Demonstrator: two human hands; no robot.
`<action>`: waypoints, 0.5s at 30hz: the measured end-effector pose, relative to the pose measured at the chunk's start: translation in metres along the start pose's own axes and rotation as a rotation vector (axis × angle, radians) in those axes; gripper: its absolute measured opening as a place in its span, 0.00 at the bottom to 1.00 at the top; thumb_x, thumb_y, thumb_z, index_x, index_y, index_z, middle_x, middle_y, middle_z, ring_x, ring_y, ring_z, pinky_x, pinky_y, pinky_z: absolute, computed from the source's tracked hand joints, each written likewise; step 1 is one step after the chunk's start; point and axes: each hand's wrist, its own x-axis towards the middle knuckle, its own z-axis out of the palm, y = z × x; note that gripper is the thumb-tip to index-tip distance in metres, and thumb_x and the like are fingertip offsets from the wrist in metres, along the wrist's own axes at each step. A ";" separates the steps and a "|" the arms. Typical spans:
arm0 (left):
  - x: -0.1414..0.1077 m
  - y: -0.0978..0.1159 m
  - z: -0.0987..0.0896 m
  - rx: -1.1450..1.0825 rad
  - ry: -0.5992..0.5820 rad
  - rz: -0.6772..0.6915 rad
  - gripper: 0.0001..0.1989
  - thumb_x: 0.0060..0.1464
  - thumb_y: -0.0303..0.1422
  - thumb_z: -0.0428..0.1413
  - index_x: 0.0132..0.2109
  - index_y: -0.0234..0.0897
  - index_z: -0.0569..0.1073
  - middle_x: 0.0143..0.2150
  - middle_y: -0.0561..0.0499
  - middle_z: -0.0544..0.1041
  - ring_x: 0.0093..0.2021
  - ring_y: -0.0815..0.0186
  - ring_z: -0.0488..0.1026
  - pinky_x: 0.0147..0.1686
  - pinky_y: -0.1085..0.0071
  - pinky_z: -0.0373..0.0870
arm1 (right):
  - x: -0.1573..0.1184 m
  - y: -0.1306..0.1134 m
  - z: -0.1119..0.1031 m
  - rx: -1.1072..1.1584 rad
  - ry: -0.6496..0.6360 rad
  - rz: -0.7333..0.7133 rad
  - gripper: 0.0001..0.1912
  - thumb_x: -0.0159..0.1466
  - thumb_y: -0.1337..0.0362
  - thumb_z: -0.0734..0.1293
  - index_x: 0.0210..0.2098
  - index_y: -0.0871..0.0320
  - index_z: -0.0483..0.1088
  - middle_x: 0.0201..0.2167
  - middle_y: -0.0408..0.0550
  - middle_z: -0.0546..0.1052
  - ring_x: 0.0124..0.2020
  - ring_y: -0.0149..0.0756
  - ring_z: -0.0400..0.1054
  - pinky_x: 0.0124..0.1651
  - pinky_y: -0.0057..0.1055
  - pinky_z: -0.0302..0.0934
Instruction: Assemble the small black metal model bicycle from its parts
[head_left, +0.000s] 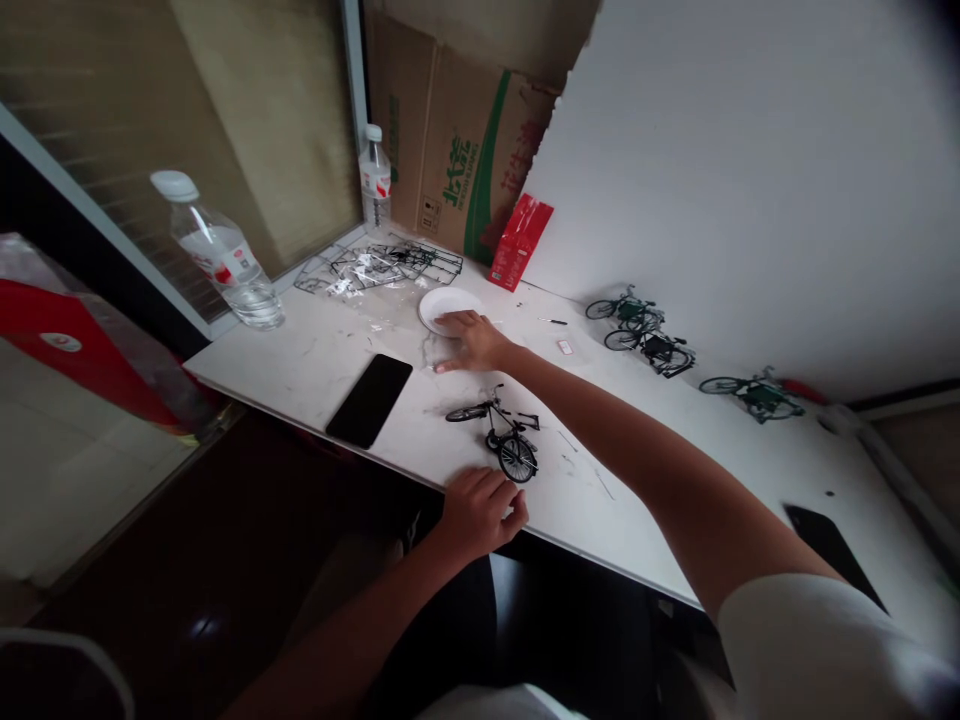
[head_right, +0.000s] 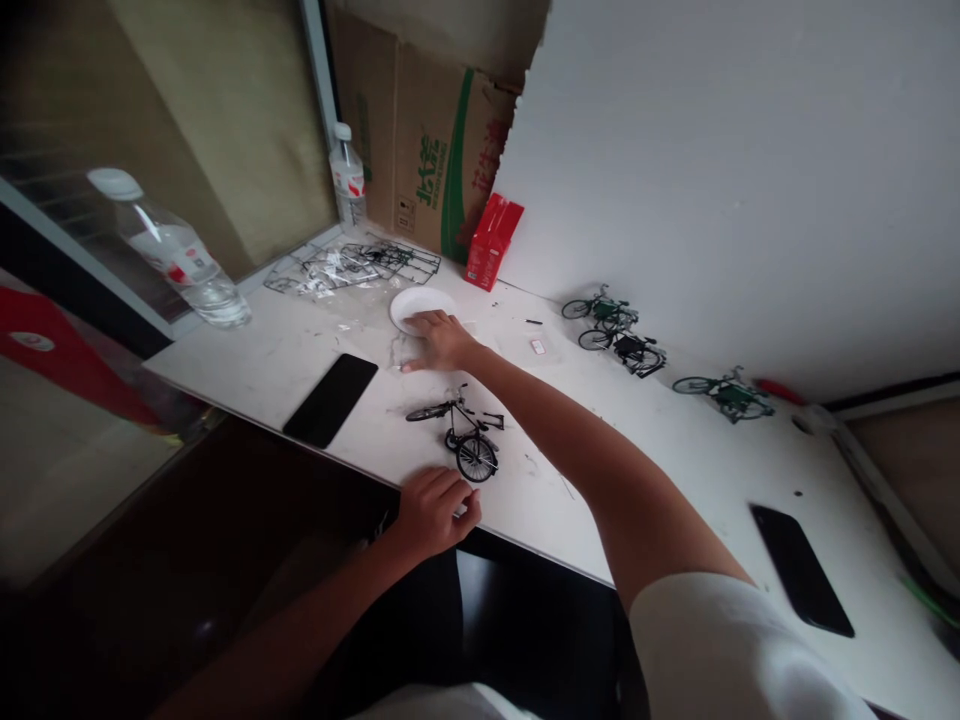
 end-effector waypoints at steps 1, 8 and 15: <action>0.000 0.000 0.000 -0.002 -0.001 0.002 0.12 0.60 0.28 0.58 0.28 0.40 0.67 0.26 0.53 0.71 0.29 0.65 0.68 0.32 0.61 0.61 | 0.004 0.002 0.002 0.005 -0.009 0.022 0.54 0.59 0.36 0.77 0.76 0.51 0.60 0.76 0.56 0.63 0.74 0.63 0.54 0.74 0.54 0.50; 0.000 -0.001 0.000 0.001 -0.002 0.001 0.12 0.59 0.28 0.59 0.28 0.40 0.67 0.26 0.53 0.71 0.29 0.65 0.69 0.32 0.62 0.61 | 0.026 0.018 -0.005 -0.162 0.010 -0.016 0.21 0.75 0.56 0.65 0.62 0.60 0.75 0.63 0.58 0.76 0.63 0.54 0.68 0.65 0.42 0.63; 0.000 -0.001 0.000 0.002 0.005 -0.002 0.11 0.57 0.28 0.60 0.28 0.40 0.67 0.26 0.53 0.71 0.29 0.65 0.70 0.32 0.62 0.61 | 0.040 0.012 -0.007 -0.369 0.029 0.024 0.19 0.78 0.61 0.59 0.54 0.67 0.77 0.55 0.66 0.80 0.57 0.55 0.73 0.59 0.45 0.64</action>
